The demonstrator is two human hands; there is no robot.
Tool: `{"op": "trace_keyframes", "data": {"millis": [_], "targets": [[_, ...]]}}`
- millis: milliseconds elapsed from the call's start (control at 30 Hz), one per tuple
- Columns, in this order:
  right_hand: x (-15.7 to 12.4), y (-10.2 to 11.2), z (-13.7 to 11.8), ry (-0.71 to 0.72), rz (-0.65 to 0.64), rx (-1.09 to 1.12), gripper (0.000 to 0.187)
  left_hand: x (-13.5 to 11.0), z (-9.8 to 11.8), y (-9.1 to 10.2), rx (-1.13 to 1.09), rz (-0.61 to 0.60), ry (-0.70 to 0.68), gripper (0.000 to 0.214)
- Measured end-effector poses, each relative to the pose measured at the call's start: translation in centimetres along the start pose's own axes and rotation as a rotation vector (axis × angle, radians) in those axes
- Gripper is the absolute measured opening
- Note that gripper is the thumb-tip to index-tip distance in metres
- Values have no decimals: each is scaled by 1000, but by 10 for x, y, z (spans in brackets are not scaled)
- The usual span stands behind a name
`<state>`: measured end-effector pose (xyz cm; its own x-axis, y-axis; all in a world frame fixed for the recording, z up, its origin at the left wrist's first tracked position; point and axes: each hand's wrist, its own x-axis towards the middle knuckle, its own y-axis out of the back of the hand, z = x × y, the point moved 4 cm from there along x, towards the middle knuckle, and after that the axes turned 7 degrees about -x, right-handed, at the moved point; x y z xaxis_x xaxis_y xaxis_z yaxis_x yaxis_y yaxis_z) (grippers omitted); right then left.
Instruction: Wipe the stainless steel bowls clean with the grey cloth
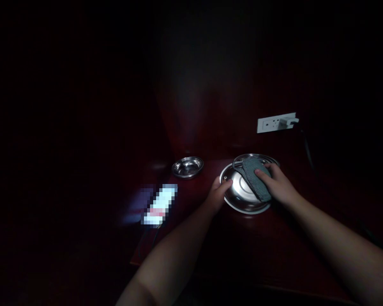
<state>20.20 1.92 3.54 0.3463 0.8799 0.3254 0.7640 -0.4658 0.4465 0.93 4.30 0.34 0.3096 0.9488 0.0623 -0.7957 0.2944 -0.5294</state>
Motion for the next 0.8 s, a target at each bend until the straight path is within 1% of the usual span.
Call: {"op": "trace_keyframes", "data": {"millis": [100, 300, 533, 667, 800], "targets": [[-1, -1, -1, -25, -15, -7, 44, 0, 1, 2, 9, -2, 0, 43], [-3, 0, -10, -6, -21, 18, 40, -2, 2, -2, -32, 1, 43, 42], [-3, 0, -10, 2, -11, 9, 40, -1, 3, -3, -64, -38, 49, 47], [-4, 0, -10, -19, -29, 16, 39, 1, 4, 0, -42, -68, 50, 46], [-6, -1, -15, -9, -82, 90, 36, 2, 6, 4, 10, -74, 55, 41]]}}
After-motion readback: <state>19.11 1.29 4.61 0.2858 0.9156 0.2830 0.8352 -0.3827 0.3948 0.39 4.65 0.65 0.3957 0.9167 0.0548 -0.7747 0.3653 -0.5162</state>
